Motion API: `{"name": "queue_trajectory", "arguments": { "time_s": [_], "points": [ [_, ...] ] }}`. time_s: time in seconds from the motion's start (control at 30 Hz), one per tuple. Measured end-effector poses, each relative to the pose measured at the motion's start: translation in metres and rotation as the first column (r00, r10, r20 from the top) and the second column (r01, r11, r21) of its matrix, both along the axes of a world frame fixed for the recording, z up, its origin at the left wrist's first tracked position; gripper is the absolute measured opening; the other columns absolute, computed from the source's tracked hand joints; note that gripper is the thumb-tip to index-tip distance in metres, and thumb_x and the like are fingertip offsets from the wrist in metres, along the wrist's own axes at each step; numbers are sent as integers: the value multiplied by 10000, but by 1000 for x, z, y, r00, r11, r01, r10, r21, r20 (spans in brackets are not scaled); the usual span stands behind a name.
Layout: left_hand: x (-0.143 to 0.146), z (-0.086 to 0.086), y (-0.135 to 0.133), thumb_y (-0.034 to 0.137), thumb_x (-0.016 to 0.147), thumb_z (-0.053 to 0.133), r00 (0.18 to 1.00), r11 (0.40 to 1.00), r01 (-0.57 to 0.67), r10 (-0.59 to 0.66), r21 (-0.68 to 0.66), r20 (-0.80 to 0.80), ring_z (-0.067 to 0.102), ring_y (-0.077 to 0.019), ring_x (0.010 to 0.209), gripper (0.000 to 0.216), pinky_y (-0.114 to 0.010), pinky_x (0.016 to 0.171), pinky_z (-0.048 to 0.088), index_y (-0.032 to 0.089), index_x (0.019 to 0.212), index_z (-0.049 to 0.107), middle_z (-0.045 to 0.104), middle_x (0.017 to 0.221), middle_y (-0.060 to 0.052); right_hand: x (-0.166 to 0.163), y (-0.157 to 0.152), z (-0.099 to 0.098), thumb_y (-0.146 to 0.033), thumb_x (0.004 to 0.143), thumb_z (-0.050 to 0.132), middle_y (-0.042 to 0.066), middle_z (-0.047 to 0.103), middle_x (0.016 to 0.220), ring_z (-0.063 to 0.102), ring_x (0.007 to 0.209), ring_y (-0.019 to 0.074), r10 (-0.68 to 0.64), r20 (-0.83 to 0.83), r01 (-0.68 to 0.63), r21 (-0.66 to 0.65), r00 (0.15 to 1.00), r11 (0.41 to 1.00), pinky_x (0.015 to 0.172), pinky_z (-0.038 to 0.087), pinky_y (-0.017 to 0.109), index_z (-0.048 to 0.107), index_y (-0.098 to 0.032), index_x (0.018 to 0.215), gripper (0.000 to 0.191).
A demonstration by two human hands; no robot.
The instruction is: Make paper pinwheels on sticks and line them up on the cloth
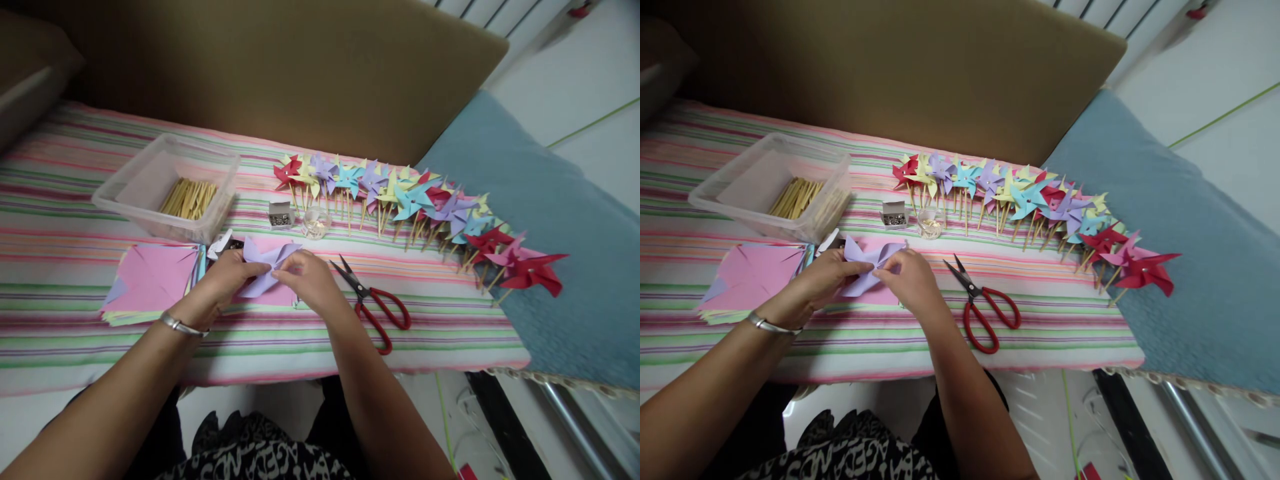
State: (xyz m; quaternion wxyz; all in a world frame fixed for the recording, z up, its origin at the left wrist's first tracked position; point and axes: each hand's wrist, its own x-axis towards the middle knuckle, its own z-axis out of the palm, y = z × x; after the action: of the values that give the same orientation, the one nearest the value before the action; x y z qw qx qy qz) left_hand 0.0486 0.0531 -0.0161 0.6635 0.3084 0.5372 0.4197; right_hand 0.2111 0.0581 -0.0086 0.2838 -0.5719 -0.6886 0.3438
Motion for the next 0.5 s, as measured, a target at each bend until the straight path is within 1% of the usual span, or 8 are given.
{"name": "queue_trajectory", "arguments": {
  "time_s": [0.07,0.13,0.17,0.2,0.27,0.33,0.4,0.5],
  "points": [
    [-2,-1,1,195,505,786,996,1000,27,-26,8,-87,576,-154,517,157,-272,548,443,149,619,687,670,579,-18,9,1,8,-301,691,700,25,651,895,588,880,194,-57,-25,58,33,998,998,784,424,322,640,-206,732,119],
    [-3,-5,1,216,521,776,984,994,108,-103,22,-143,594,-167,540,174,-276,554,449,145,667,712,694,623,-34,15,1,15,-291,678,705,43,644,1052,573,992,213,-96,-38,99,89,995,991,829,423,331,648,-213,895,238],
    [-4,-7,0,222,536,766,975,987,161,-154,30,-157,602,-173,555,181,-277,562,453,145,694,723,704,648,-41,17,0,17,-277,674,706,47,640,1092,572,1005,215,-71,-31,74,95,997,993,830,425,329,644,-214,959,299],
    [-4,-8,0,226,553,754,964,976,213,-204,41,-168,607,-174,566,183,-276,568,455,147,717,732,710,666,-45,17,-1,18,-259,675,702,45,648,1091,582,985,212,-15,-18,16,81,1000,997,817,429,322,644,-214,995,329],
    [-4,-11,-1,229,574,735,942,955,290,-274,59,-194,605,-174,569,177,-270,565,454,153,734,742,712,673,-46,15,-4,17,-220,691,680,31,682,999,607,875,191,128,12,-128,20,992,992,758,433,299,668,-215,975,284],
    [-3,-12,-2,225,572,732,927,944,323,-300,73,-226,599,-174,562,164,-264,552,452,159,721,746,709,663,-42,12,-7,14,-197,709,652,16,695,855,605,752,169,212,45,-210,-31,976,977,682,421,277,691,-213,892,188],
    [-3,-12,-2,222,560,737,921,942,328,-301,77,-246,590,-173,548,150,-262,539,450,163,698,746,701,641,-37,10,-8,11,-192,715,633,6,674,743,581,667,155,218,84,-214,-50,972,976,610,391,260,694,-207,807,111],
    [-2,-11,-2,221,558,739,926,941,327,-302,83,-225,585,-168,540,152,-262,541,453,167,700,746,695,626,-32,10,-8,11,-196,711,622,-1,642,665,554,610,144,199,123,-192,-67,972,979,549,349,244,677,-195,719,56]
  ]
}}
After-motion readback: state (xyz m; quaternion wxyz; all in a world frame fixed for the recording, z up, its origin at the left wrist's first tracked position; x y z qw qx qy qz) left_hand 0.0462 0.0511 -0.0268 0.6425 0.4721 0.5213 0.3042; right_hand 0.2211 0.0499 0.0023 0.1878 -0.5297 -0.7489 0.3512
